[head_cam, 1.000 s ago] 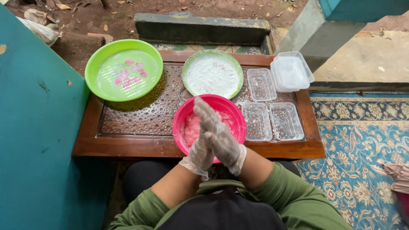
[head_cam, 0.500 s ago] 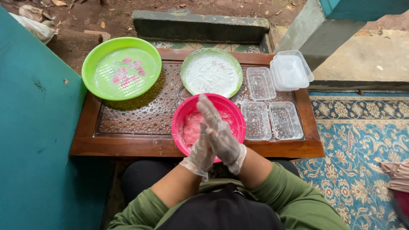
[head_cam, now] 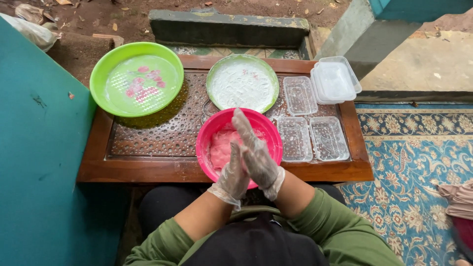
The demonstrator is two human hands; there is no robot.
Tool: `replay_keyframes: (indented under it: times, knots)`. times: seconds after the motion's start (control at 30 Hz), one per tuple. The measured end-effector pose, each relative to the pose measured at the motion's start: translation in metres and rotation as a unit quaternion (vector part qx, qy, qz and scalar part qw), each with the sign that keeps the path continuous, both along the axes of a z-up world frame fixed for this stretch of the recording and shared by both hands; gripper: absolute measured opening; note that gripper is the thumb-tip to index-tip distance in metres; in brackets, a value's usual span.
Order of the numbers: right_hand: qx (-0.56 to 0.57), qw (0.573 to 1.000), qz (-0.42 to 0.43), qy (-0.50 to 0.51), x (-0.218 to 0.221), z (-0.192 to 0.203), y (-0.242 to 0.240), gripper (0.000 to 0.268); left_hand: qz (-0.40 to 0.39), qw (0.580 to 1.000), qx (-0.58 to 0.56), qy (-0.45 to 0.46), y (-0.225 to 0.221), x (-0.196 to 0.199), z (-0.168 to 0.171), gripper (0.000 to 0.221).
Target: Shaping small balls of pink dough by hand and coating them in white powder.
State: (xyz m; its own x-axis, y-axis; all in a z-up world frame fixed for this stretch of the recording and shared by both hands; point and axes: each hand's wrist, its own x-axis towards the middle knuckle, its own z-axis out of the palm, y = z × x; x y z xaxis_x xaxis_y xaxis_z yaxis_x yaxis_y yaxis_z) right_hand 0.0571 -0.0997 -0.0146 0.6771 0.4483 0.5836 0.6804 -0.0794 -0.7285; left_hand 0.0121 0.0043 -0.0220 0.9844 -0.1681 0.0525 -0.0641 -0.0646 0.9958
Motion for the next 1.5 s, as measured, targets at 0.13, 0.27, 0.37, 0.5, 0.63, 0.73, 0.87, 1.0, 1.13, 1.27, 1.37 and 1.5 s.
replay_keyframes:
  times: [0.13,0.27,0.37,0.5,0.63,0.73,0.87,1.0,1.13,1.27,1.37,1.5]
  knots:
    - [-0.038,0.997,0.041,-0.055,-0.038,0.022,0.014,0.07,0.007,0.979,-0.199,0.041,0.001,0.008,0.006,0.076]
    - [-0.084,0.992,0.008,-0.095,-0.02,-0.045,0.0,0.068,0.017,0.895,-0.438,0.087,0.007,0.014,0.021,0.091]
    - [-0.057,0.996,0.008,-0.068,0.003,-0.035,-0.002,0.07,0.063,0.922,-0.36,0.129,-0.008,-0.013,0.104,0.082]
    - [-0.018,0.999,-0.002,-0.03,0.014,0.005,0.003,0.073,0.068,0.917,-0.372,0.125,-0.004,-0.008,0.091,0.084]
    - [-0.052,0.994,0.019,-0.094,-0.023,0.029,0.01,0.064,0.083,0.907,-0.399,0.109,0.004,0.004,0.067,0.088]
    - [-0.059,0.995,0.005,-0.08,-0.033,-0.005,0.01,0.056,0.095,0.899,-0.415,0.099,0.01,0.012,0.044,0.091]
    - [0.151,0.923,0.019,0.353,-0.038,-0.015,0.011,0.043,0.183,0.896,-0.403,0.043,0.012,0.031,0.013,0.092]
    - [0.267,0.79,-0.002,0.552,-0.031,-0.039,0.01,0.039,0.194,0.9,-0.39,0.009,0.015,0.033,0.013,0.089]
    - [0.3,0.73,0.004,0.614,-0.017,-0.068,-0.01,0.034,0.156,0.896,-0.415,0.014,0.025,0.04,-0.011,0.089]
    - [0.351,0.708,0.053,0.611,-0.007,-0.031,-0.013,0.046,0.113,0.844,-0.52,0.06,0.033,0.038,-0.002,0.091]
    - [0.358,0.725,0.057,0.586,0.013,-0.051,-0.026,0.05,0.109,0.881,-0.451,0.09,0.048,0.045,-0.014,0.091]
    - [0.357,0.774,0.072,0.517,0.063,-0.039,-0.044,0.058,0.162,0.95,-0.266,0.025,0.086,0.048,-0.007,0.076]
